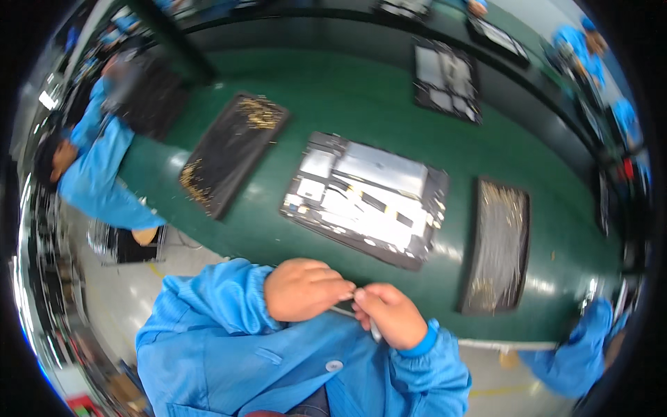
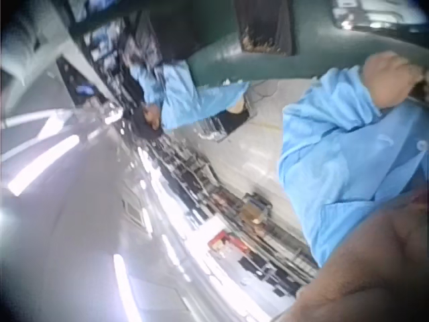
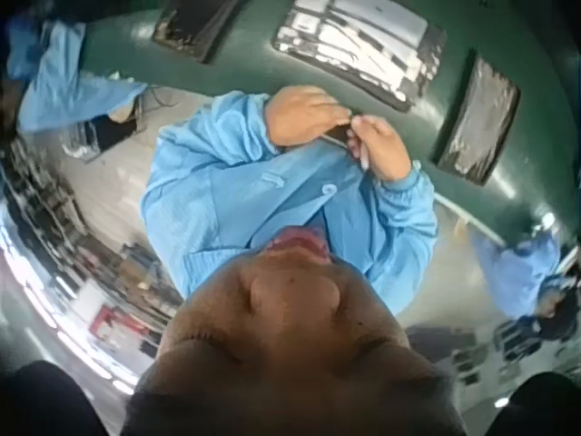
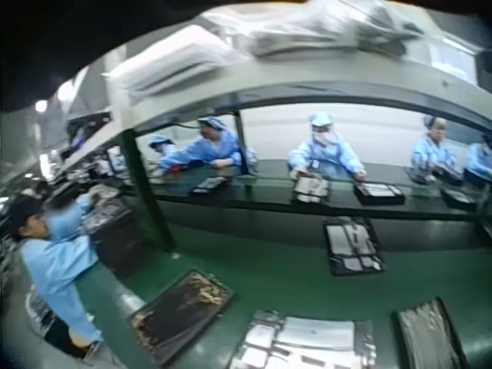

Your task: Assembling internal ribbon cables and components into tablet or laptop housings on a factory production line.

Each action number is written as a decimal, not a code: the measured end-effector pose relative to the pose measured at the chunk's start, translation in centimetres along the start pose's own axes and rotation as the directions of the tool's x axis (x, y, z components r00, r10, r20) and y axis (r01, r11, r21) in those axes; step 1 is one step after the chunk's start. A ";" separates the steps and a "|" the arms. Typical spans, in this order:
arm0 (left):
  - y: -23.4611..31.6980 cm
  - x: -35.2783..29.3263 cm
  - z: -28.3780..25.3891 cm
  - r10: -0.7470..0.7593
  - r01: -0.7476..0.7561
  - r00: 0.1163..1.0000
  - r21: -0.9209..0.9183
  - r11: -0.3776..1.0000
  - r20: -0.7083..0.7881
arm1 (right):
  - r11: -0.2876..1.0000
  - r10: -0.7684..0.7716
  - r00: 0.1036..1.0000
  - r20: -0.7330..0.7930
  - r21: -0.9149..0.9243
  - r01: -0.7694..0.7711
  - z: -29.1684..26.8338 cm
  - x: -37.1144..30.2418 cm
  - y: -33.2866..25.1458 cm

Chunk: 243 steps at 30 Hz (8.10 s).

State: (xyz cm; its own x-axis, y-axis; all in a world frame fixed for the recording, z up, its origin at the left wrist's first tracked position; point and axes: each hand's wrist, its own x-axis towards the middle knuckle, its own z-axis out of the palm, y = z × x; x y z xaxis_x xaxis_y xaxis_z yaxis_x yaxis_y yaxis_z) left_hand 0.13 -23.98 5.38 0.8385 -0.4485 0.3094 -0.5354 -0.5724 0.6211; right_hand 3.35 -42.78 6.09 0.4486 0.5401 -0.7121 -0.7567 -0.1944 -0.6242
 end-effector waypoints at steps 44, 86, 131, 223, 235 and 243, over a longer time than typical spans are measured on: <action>-3.0 5.3 4.3 -0.103 0.124 0.992 0.351 0.928 -0.077 | 0.464 -0.830 0.216 -0.515 -0.422 0.779 -2.8 6.5 1.0; -3.2 5.1 3.9 -0.075 0.087 0.996 0.359 0.929 -0.049 | 0.422 -0.901 0.335 -0.275 -0.731 0.537 -1.7 4.6 -2.8; -15.9 25.7 -0.5 -0.769 0.276 0.638 -0.946 0.170 0.048 | 0.533 -0.845 0.254 -0.470 -0.783 0.322 -5.9 3.4 3.7; -2.7 -2.7 -5.6 0.088 -0.080 0.996 0.380 0.922 -0.004 | 0.820 -0.568 0.790 -0.232 -0.239 0.519 4.3 2.3 2.9; -3.0 -4.4 -4.0 0.002 -0.013 0.999 0.301 0.953 0.036 | 0.850 -0.227 0.973 0.050 -0.478 0.223 2.9 1.4 3.6; -1.5 -3.3 -1.2 -0.011 0.005 0.995 0.061 0.998 0.096 | 0.989 -0.017 0.993 0.120 -0.142 0.034 2.6 2.1 2.6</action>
State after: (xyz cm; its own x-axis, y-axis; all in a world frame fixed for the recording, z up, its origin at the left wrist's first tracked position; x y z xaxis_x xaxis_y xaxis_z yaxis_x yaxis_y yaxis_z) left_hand -1.69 -20.85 4.25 0.8307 -0.5062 0.2318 -0.5362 -0.6152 0.5780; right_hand 1.03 -40.01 3.84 0.4009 0.6379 -0.6576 -0.6657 -0.2903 -0.6874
